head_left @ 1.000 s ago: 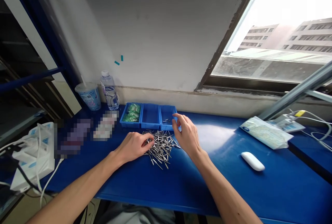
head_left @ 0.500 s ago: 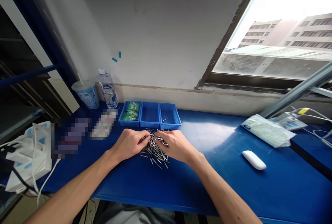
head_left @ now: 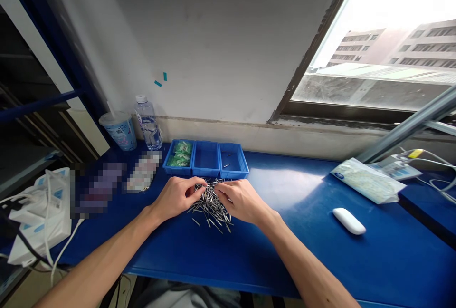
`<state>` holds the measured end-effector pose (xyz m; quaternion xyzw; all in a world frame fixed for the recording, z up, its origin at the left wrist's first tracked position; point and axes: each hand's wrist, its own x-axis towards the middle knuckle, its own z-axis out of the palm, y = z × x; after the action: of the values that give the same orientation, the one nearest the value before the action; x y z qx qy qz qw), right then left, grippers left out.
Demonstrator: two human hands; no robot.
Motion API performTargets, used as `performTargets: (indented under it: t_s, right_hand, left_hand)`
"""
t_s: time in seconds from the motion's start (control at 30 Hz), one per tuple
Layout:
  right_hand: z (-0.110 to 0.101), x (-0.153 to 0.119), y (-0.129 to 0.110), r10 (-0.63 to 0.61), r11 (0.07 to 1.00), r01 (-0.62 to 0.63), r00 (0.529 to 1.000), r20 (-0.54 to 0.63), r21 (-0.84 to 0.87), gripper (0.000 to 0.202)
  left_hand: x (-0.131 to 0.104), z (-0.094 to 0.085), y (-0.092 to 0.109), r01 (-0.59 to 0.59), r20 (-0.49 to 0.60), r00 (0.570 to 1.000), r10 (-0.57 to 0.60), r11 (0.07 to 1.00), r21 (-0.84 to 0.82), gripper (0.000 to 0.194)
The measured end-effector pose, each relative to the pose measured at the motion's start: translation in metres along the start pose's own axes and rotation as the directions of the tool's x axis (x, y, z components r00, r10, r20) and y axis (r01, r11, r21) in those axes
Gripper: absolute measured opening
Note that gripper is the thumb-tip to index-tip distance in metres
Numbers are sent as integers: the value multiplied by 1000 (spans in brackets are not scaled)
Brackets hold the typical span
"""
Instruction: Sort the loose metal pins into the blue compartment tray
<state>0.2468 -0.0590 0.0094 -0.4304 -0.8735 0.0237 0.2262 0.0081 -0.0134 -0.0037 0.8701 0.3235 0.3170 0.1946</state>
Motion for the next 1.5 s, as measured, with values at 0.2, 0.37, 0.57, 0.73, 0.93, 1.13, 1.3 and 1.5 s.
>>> performTargets:
  t_s: [0.2,0.37,0.57,0.73,0.93,1.13,1.3,1.5]
  right_hand:
    - [1,1,-9,-80,996,82,995,-57,22,34]
    - [5,1,-12,-123,992,124,988,-94,13,36]
    - [7,0,-11,-122,992,123,990,-75,7,33]
    - [7,0,-6,-78,997,78,995,-63,0,32]
    - [9,1,-4,-95,995,95,993,-64,-10,34]
    - [8,1,-7,-95,995,93,989,-110,-21,31]
    - [14,2,-11,-59,998,54,989,-139,-39,31]
    - [15,2,-7,-98,995,87,971,-218,-57,34]
  left_hand:
    - [-1,1,3,-72,31,997,73,997,-39,17]
    - [-2,3,3,-146,44,988,151,983,-108,16]
    - [-1,2,7,-134,30,990,140,978,-161,9]
    - [-2,2,8,-96,24,994,104,968,-233,9]
    - [0,1,8,-101,9,994,107,965,-242,7]
    - [1,1,8,-85,12,996,89,981,-174,9]
    - [1,1,7,-86,27,995,91,985,-150,11]
    - [1,2,5,-100,18,995,103,986,-130,12]
